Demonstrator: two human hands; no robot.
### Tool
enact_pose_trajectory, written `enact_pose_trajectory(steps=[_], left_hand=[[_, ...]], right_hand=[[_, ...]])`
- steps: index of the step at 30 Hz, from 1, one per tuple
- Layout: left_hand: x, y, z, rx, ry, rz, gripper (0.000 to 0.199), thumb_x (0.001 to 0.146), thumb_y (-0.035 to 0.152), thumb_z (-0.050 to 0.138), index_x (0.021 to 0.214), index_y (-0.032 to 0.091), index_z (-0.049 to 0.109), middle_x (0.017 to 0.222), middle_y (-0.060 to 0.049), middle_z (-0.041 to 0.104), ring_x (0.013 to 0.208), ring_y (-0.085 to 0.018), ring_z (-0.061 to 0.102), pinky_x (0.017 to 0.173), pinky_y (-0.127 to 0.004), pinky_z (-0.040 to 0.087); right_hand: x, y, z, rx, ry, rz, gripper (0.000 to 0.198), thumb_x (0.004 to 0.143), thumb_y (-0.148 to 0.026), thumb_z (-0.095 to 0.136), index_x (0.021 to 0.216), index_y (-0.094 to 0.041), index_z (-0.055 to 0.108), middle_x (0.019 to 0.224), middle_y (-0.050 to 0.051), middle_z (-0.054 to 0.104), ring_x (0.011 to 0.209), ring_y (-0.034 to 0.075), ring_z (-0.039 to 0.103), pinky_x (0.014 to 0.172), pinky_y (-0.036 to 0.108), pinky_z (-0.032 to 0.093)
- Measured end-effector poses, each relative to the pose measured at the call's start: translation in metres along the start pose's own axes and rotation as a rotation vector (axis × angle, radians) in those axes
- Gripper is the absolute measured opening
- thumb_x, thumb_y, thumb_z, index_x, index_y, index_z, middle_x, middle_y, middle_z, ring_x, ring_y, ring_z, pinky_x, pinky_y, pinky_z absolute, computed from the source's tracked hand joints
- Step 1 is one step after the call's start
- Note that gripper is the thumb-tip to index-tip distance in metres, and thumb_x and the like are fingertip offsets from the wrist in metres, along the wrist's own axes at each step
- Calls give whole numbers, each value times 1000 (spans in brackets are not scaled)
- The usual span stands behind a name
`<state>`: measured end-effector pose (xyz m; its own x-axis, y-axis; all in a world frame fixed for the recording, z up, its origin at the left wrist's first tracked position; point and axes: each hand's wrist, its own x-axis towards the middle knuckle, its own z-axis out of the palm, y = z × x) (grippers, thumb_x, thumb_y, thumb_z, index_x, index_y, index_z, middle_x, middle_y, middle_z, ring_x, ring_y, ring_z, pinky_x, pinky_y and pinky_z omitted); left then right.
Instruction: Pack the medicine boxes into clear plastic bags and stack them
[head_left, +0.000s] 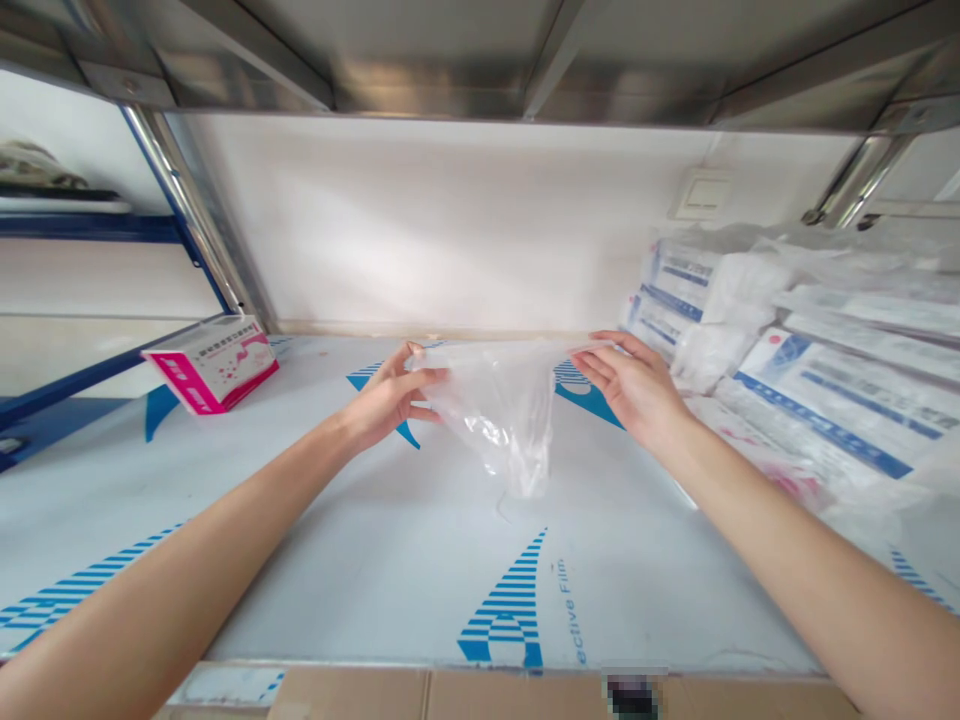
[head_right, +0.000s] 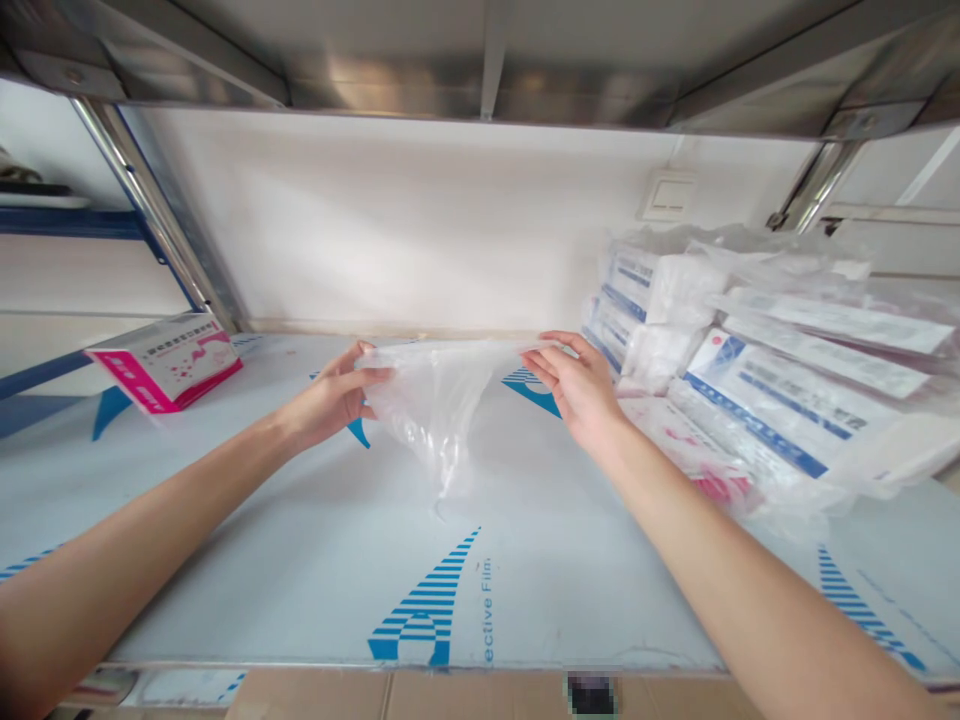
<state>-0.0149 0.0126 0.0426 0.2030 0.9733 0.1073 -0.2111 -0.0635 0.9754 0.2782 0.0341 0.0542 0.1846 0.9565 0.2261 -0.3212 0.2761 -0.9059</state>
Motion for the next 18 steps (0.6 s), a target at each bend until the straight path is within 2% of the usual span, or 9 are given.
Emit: enact_pose_trajectory(steps=[3,5,7,9,11,13,14,16,18], left_hand=[[-1,-4,6,41,73,5,65,66,22,85,118,30,46,79,3,66,67,-16,67,59,-29,59],[0,-6,10,49,191,25,79,67,18,84,131,33,42,75,6,63,64,-12,65,62,-26,59],[1,-7,12,55,332,27,78,70,16,82,135,33,42,74,8,58,58,-7,61,65,-23,59],[2,-8,12,75,428,-4,70,75,20,81,133,31,45,81,6,56,57,-5,61,68,-24,60],[3,-10,11,136,442,-33,66,79,30,79,135,31,43,101,-1,58,62,-8,67,72,-30,63],[3,-14,11,276,386,-14,68,82,41,76,139,34,40,128,-9,52,72,-14,72,78,-38,63],[1,-16,11,377,350,15,69,83,45,74,142,36,39,139,-11,46,78,-17,73,82,-41,63],[-3,-20,14,601,311,95,67,85,50,70,143,38,40,155,-12,32,97,-25,72,91,-46,59],[-10,-22,18,818,313,230,61,85,50,68,141,36,46,163,-11,19,127,-35,57,104,-52,50]], right_hand=[[-8,2,6,25,9,32,44,61,-10,80,93,-26,56,80,-4,68,91,17,75,97,32,58],[-14,3,10,-15,91,44,53,57,-7,81,94,-29,51,80,-7,64,83,17,75,92,33,61],[-20,1,13,-97,130,14,49,58,-11,82,90,-28,49,80,-8,62,73,15,74,81,32,64],[-27,0,16,-243,-20,34,33,69,-29,81,85,-26,53,77,-5,64,67,15,71,67,30,63],[-33,1,19,-429,-308,162,29,78,-48,74,82,-22,61,77,2,68,68,17,70,61,30,60],[-37,7,20,-583,-570,262,32,76,-51,76,83,-20,70,83,7,74,79,21,71,67,32,59],[-39,12,20,-635,-634,257,31,73,-47,80,84,-20,73,86,8,75,83,22,71,72,33,58],[-41,22,21,-682,-635,183,26,69,-39,85,84,-20,75,89,7,77,84,22,70,76,34,56],[-41,30,21,-638,-571,131,24,72,-39,81,85,-20,75,89,7,77,81,20,70,76,34,56]])
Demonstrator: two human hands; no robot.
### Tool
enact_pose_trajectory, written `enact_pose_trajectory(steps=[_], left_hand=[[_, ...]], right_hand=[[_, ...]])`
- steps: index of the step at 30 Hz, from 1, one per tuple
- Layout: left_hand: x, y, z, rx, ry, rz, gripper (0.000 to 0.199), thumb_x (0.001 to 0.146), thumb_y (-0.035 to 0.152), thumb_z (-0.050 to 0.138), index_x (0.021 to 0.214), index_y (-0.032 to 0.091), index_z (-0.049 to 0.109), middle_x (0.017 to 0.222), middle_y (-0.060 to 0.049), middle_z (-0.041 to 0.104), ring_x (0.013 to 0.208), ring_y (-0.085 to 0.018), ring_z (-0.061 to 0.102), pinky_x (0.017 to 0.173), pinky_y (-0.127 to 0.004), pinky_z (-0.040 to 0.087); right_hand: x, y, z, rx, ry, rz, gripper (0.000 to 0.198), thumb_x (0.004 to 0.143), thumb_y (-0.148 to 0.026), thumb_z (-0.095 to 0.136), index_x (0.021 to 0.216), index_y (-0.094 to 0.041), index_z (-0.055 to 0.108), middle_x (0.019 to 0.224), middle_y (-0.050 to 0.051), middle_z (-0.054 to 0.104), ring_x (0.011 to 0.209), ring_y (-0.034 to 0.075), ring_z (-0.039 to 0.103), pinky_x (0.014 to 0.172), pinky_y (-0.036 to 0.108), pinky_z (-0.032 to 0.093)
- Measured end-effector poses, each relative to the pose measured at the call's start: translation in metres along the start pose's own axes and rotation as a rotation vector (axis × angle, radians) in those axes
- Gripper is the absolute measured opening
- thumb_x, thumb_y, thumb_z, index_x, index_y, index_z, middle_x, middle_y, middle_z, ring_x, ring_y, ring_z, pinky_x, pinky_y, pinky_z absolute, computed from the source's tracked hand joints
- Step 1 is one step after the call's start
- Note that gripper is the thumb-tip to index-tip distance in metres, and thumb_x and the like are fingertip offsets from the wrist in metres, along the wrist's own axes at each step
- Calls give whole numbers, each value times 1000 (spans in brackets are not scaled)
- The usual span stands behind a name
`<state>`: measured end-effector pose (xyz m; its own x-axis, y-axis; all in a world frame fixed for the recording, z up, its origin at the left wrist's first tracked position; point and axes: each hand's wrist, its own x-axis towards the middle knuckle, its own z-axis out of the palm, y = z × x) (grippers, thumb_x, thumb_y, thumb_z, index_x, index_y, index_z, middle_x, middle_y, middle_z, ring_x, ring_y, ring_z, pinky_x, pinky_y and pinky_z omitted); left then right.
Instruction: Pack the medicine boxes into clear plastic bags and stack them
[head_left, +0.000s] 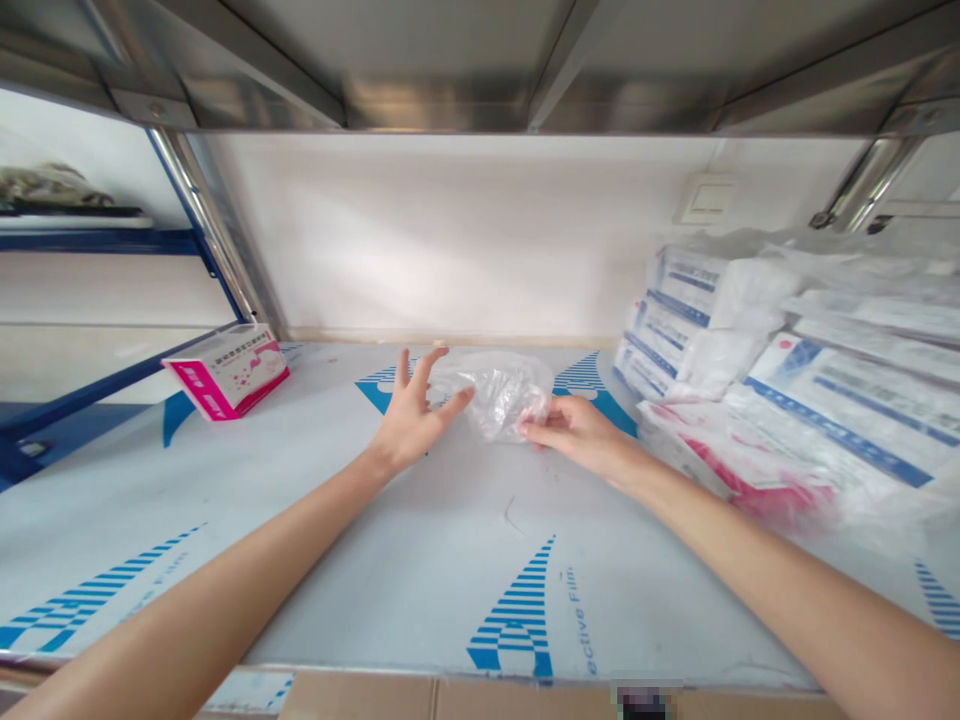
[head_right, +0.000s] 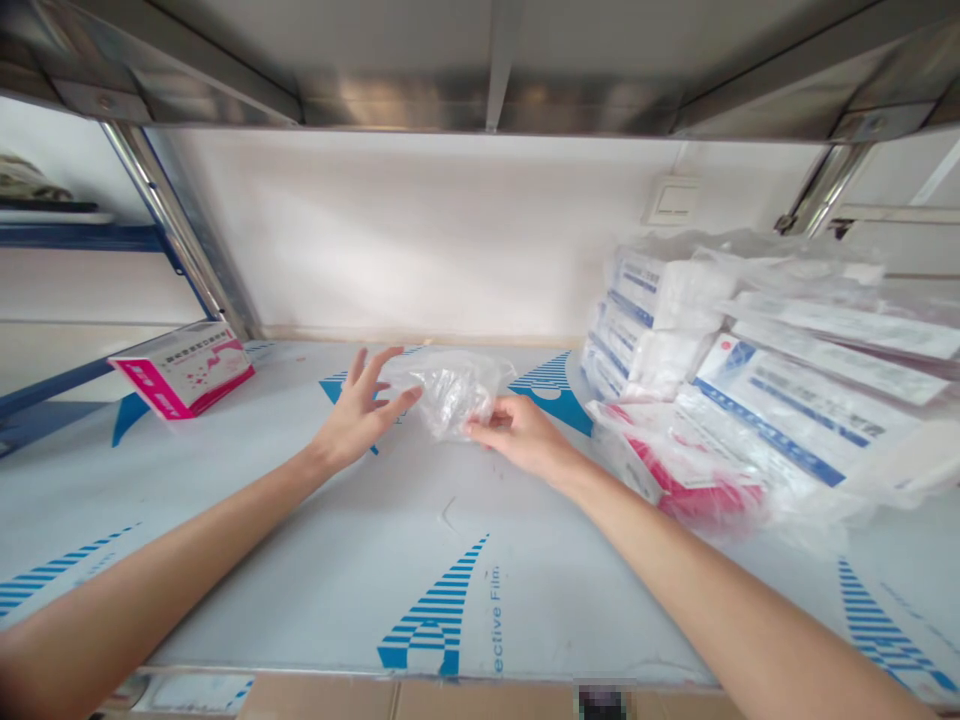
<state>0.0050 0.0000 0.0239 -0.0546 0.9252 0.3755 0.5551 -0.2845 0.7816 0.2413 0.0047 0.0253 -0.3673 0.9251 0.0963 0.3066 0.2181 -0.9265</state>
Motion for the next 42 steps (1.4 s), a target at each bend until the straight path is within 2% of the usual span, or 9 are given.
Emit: enact_pose_trajectory(steps=[4,7,10,17,23,28,34,38,42], left_hand=[[-15,10,4,315,76,454,45,84,41,69,126,26,61,166,-10,13,152,-41,15,118,-61,25],[-17,12,9,358,42,575,29,86,36,66,113,24,67,152,-11,42,148,-38,25,117,-59,29],[-13,8,12,294,20,553,16,89,34,63,101,24,68,128,-9,63,139,-32,41,116,-54,34],[-10,1,10,223,-91,558,13,82,27,68,95,24,70,107,-6,74,131,-33,49,113,-51,38],[-10,6,9,226,0,474,1,79,23,66,81,23,66,88,-7,73,115,-33,57,98,-47,47],[-10,8,6,252,-14,503,7,82,23,64,79,23,58,83,-2,69,93,-24,62,85,-36,49],[-1,2,-4,356,111,425,11,82,17,57,89,25,56,80,-1,69,94,-25,62,83,-34,48],[11,-9,-17,338,207,283,16,84,20,56,99,26,54,80,-1,68,92,-26,64,84,-36,49],[19,-18,-24,270,215,256,9,80,17,53,87,24,52,90,-3,61,78,-20,63,74,-31,53]], right_hand=[[2,1,2,74,58,-60,29,73,-44,80,85,-18,74,87,7,76,80,20,70,74,33,55],[1,-1,-1,69,14,-123,27,72,-42,82,85,-19,75,87,6,77,80,20,71,78,35,55],[0,-1,-3,93,-36,-182,25,73,-40,82,88,-21,76,92,5,78,84,20,72,83,37,55],[-3,-3,-4,149,-106,-218,24,79,-42,78,93,-22,76,98,5,78,93,20,72,88,36,55],[-5,-5,-3,172,-131,-226,23,77,-39,80,93,-23,75,98,4,78,94,19,72,89,36,55],[-5,-7,-2,204,-116,-208,23,73,-37,83,86,-21,73,89,3,76,86,18,71,85,34,54],[-2,-9,-12,188,84,-189,32,62,-34,90,66,-20,61,65,-5,62,61,11,59,62,26,46],[2,-8,-25,309,262,-197,36,63,-36,88,63,-22,55,63,-5,59,65,12,58,66,26,47],[5,-8,-36,476,376,-156,38,58,-31,89,67,-24,53,66,-6,63,67,12,60,65,26,48]])
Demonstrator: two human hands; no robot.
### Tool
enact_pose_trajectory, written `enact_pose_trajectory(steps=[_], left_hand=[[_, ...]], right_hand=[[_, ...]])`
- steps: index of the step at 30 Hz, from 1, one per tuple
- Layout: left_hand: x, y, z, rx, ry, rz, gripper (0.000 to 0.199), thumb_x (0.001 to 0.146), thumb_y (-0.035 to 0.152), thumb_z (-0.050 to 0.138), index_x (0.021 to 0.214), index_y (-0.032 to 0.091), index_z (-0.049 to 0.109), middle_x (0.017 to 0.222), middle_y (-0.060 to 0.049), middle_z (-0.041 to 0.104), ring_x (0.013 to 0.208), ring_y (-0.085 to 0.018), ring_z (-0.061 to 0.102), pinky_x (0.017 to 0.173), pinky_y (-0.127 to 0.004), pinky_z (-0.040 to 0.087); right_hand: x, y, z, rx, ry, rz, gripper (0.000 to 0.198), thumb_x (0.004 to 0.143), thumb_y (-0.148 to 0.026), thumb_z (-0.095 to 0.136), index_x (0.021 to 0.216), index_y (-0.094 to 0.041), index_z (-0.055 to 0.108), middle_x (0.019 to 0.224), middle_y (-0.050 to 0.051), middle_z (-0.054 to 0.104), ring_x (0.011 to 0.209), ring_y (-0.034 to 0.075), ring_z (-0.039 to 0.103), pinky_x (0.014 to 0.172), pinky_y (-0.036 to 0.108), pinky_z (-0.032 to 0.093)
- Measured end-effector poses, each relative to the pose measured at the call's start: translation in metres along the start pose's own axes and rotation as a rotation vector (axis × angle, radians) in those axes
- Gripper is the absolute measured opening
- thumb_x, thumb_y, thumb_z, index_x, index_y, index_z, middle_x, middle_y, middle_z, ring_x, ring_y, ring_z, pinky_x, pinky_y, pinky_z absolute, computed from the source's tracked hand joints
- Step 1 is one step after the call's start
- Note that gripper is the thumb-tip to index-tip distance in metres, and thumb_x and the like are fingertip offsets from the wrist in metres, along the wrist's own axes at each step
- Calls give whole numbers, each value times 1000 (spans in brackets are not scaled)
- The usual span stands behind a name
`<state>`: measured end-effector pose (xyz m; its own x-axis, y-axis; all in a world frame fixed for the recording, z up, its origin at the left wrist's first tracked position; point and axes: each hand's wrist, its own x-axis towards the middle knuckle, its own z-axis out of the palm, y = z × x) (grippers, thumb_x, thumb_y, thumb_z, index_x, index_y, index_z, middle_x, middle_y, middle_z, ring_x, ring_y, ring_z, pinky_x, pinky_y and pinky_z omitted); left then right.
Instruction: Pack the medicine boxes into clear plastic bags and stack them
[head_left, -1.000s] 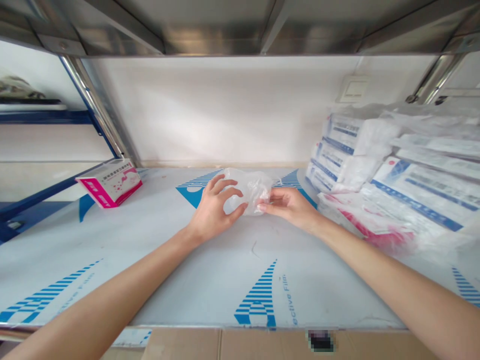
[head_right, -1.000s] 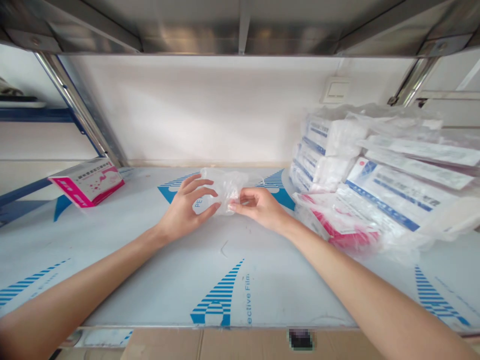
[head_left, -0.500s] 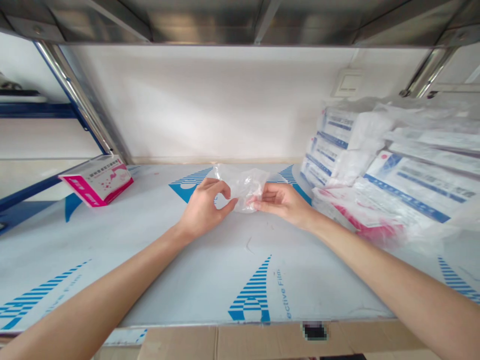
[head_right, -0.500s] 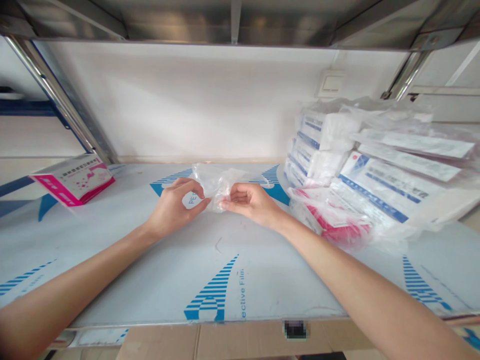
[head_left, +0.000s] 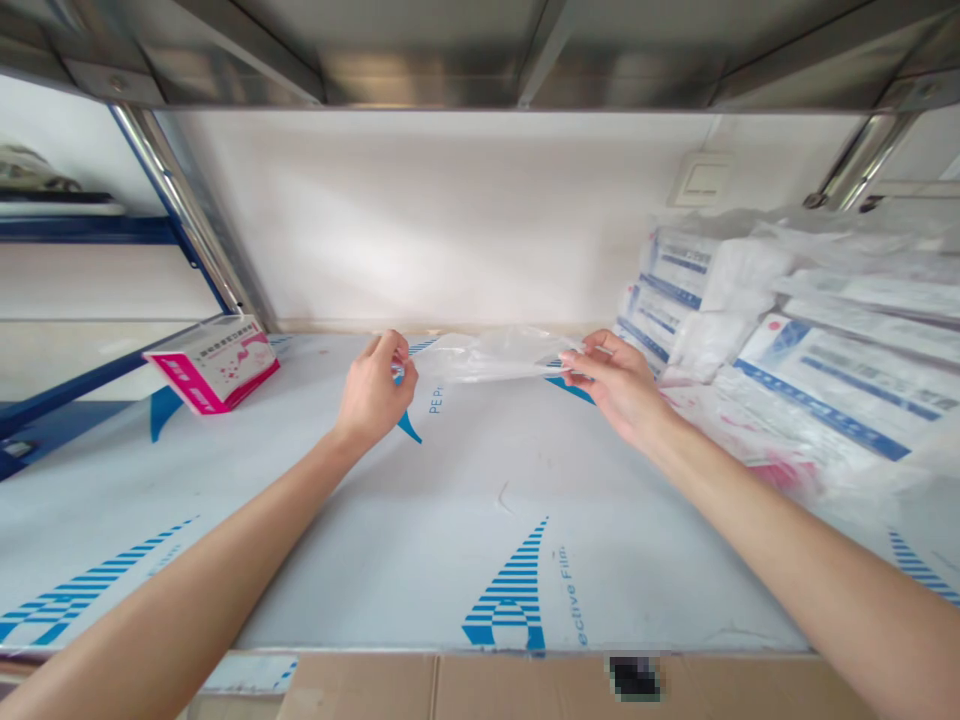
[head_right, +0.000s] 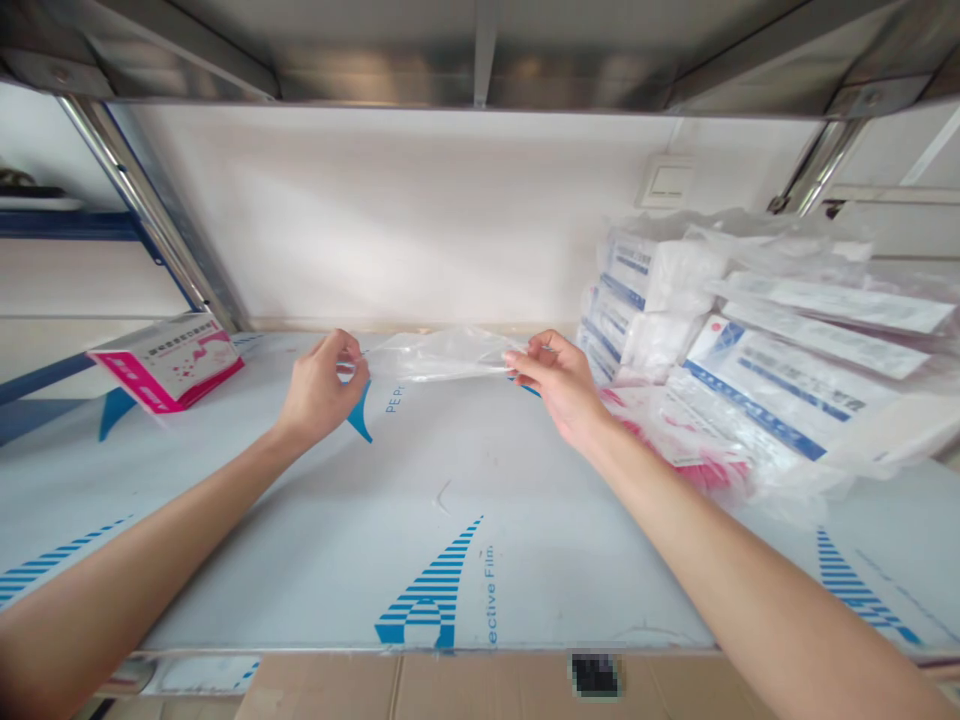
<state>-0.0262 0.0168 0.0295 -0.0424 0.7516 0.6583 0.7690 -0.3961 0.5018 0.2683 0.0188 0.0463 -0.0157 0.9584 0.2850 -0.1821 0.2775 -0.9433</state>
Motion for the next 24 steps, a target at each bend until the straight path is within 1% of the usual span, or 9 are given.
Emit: enact_pose_trajectory(steps=[3,7,11,14,16,18,21,23,24], left_hand=[[1,-4,0,-35,11,48,9,78,14,50,79,21,56,100,-6,58,79,-18,63,70,-29,54],[-1,-6,1,69,-25,109,29,79,11,43,83,21,70,120,-9,58,81,-19,63,77,-34,55],[-2,-9,2,169,-60,56,40,79,11,43,99,24,76,129,-9,59,80,-20,65,82,-36,54],[-1,-10,3,141,-56,-32,37,82,15,47,105,25,75,119,-9,66,82,-22,67,86,-37,53],[1,-9,3,49,-67,-144,31,84,22,53,106,26,74,106,-8,70,78,-23,68,84,-37,54],[3,-5,1,-168,-97,-333,29,86,34,58,110,24,71,104,-8,69,75,-23,70,76,-37,57],[6,3,-1,-636,-159,-612,50,86,56,59,123,23,61,120,-14,63,81,-27,73,68,-41,61],[6,8,-1,-821,-181,-680,61,82,59,66,131,26,51,122,-14,62,81,-27,74,69,-44,63],[5,11,0,-851,-179,-683,64,79,54,71,132,27,49,117,-12,64,80,-26,74,70,-44,63]], right_hand=[[2,-2,-2,79,89,-36,36,56,-26,87,72,-24,55,67,-7,64,63,11,58,61,24,46],[2,-4,-1,92,165,-77,31,56,-23,85,71,-25,58,65,-7,60,62,10,55,59,24,44],[-1,-5,1,88,112,-102,26,59,-22,82,71,-25,59,71,-6,61,62,10,54,60,26,44],[-3,-6,1,84,31,-117,22,62,-20,79,72,-24,60,70,-6,59,62,10,54,62,26,45],[-6,-7,1,72,-46,-126,21,63,-19,78,74,-24,61,71,-6,58,62,10,55,63,26,46],[-11,-10,2,35,-171,-117,21,63,-18,79,77,-24,63,74,-5,59,65,11,56,63,26,46],[-19,-14,5,-98,-433,-71,22,66,-19,82,81,-23,66,78,-3,64,69,12,59,65,25,48],[-25,-15,9,-198,-632,-42,19,70,-21,82,84,-22,69,80,-1,68,74,14,63,69,28,51],[-27,-15,11,-227,-716,-34,17,72,-23,81,85,-22,70,81,-1,70,76,15,65,72,29,53]])
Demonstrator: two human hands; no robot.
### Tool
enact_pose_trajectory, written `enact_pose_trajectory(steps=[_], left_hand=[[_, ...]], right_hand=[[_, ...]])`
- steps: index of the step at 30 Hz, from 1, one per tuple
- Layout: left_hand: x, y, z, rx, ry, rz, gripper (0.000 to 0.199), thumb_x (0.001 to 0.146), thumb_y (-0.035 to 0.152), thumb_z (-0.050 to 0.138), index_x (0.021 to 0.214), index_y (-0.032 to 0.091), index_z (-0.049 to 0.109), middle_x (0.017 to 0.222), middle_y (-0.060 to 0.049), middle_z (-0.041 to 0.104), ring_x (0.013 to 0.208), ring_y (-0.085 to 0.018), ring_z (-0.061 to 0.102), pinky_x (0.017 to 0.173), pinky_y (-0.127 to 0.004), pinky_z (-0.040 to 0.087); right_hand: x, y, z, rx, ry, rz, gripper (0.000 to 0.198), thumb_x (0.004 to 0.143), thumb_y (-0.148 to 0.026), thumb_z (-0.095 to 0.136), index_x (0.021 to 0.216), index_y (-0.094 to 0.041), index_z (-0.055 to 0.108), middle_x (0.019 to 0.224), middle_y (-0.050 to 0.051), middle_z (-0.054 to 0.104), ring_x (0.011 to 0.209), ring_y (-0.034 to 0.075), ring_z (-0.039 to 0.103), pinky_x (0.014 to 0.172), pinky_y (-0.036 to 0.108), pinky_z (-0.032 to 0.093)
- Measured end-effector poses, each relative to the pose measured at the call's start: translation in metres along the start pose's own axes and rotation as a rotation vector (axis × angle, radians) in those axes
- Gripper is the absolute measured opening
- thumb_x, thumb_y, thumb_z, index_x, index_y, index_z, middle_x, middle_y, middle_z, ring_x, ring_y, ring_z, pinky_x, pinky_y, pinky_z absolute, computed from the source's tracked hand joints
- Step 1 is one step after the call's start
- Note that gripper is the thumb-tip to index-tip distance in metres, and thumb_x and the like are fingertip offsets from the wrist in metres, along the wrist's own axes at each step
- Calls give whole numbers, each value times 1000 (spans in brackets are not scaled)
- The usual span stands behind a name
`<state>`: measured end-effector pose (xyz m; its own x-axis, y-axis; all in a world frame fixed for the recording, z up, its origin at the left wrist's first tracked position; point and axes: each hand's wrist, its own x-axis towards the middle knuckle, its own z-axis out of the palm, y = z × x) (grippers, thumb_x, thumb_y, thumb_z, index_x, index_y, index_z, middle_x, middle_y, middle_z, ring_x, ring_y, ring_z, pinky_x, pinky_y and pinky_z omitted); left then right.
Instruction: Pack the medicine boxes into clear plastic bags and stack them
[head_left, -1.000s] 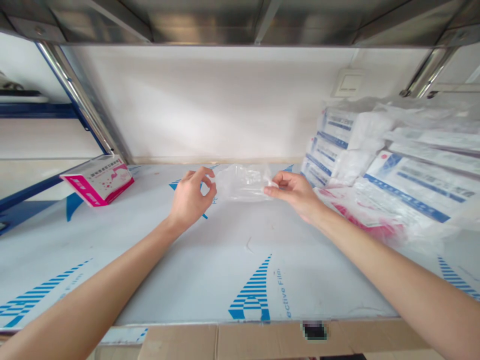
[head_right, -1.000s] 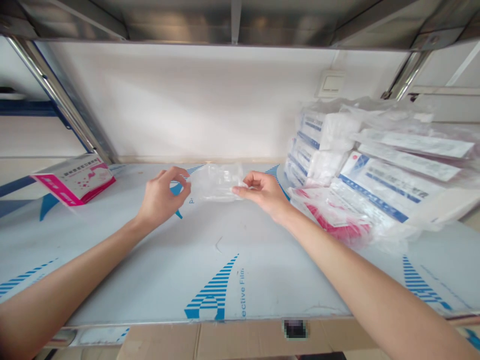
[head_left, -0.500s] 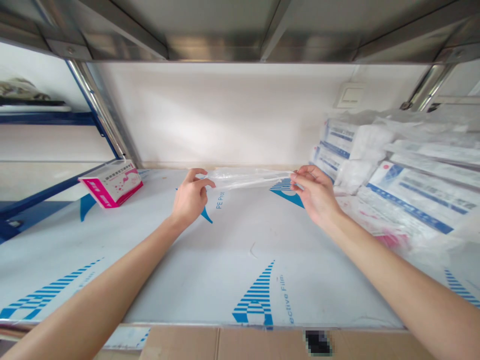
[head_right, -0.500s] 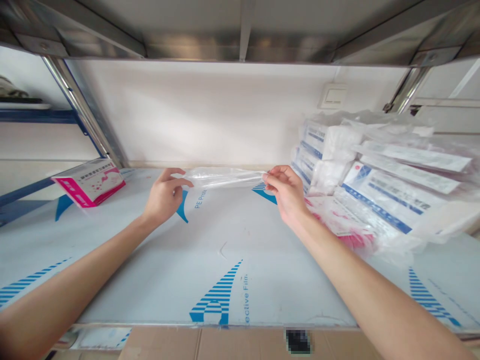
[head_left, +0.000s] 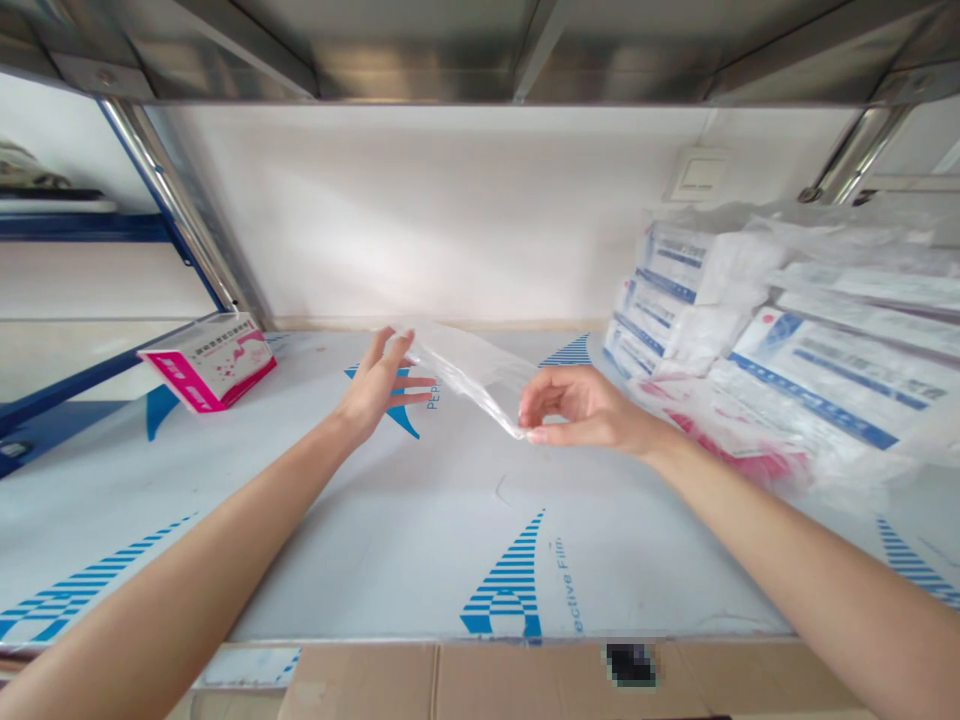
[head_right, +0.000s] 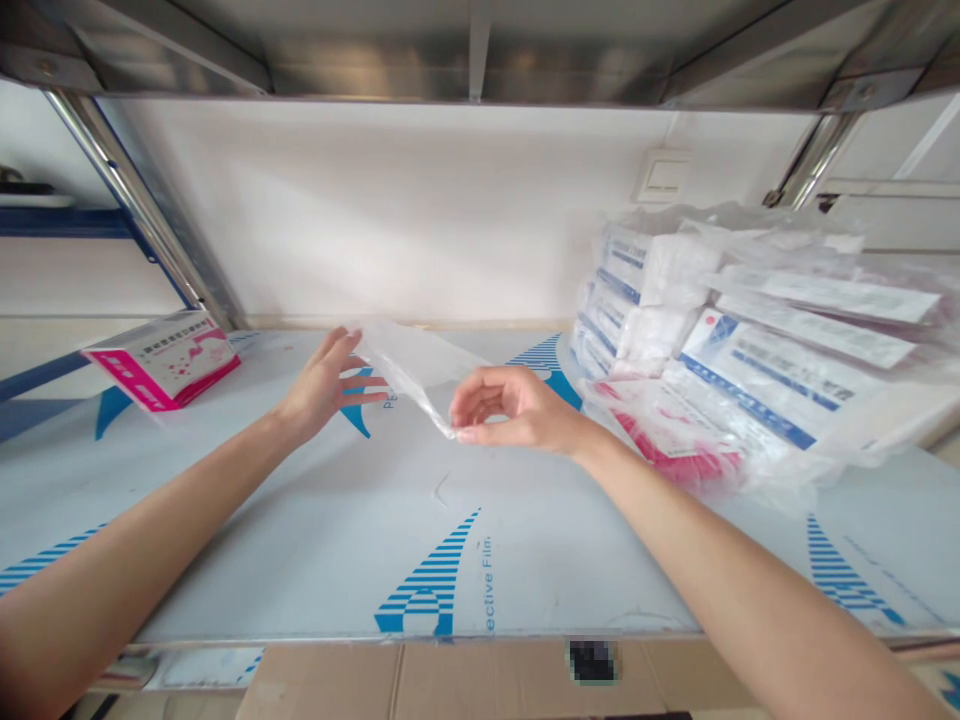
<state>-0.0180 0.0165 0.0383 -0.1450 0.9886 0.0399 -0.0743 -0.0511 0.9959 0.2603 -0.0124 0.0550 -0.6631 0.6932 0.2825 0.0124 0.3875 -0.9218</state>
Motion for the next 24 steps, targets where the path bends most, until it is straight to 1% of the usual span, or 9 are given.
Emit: enact_pose_trajectory(steps=[2,3,7,10,12,15,17,21,24], left_hand=[[-2,-3,5,1,11,27,65,73,37,79,130,27,49,101,-6,69,78,-22,73,74,-41,63],[-3,-5,6,10,24,44,64,71,29,80,127,26,50,93,-4,70,78,-21,73,77,-39,62],[-5,-9,9,-13,4,91,57,69,15,73,122,22,55,84,-2,72,81,-19,72,81,-36,60],[-8,-1,8,-155,-199,90,61,70,11,68,128,24,56,93,-4,74,83,-19,72,80,-35,59],[-11,6,7,-263,-338,63,61,72,10,65,130,26,56,93,-3,73,77,-17,70,74,-30,59],[-14,11,5,-350,-449,0,51,77,12,62,126,27,59,89,-1,71,68,-13,66,65,-25,56],[-14,10,5,-351,-465,-38,41,80,18,64,121,26,61,92,-2,71,69,-14,66,64,-25,56],[-15,4,8,-255,-356,-63,32,80,27,72,111,23,66,99,-3,72,73,-15,67,64,-24,55],[-14,0,11,-182,-297,-63,36,71,23,79,106,21,69,99,-2,72,77,-15,69,67,-24,56]], right_hand=[[0,0,5,-8,-86,9,12,77,-27,77,86,-22,71,80,0,71,74,16,67,72,32,55],[1,1,7,-8,-65,8,10,79,-30,75,85,-22,71,78,0,71,71,16,67,70,32,55],[5,8,0,-185,357,-76,12,85,-33,68,81,-22,70,75,1,70,70,17,66,71,33,54],[8,14,-15,-366,650,-158,10,86,-33,69,85,-23,69,90,3,71,89,20,68,88,37,52],[8,15,-25,-412,710,-144,15,85,-36,69,95,-25,68,104,4,71,104,23,65,98,41,49],[8,16,-31,-317,626,48,47,85,-44,70,128,-33,57,126,4,64,119,25,61,106,47,46],[8,16,-28,-165,516,227,66,84,-48,70,143,-40,41,129,4,63,116,24,64,104,47,50],[7,17,-13,109,383,442,81,78,-36,77,147,-38,36,108,3,70,91,21,70,85,38,60],[8,20,-6,246,406,422,79,71,-26,81,140,-34,45,86,-2,68,77,18,68,74,33,59]])
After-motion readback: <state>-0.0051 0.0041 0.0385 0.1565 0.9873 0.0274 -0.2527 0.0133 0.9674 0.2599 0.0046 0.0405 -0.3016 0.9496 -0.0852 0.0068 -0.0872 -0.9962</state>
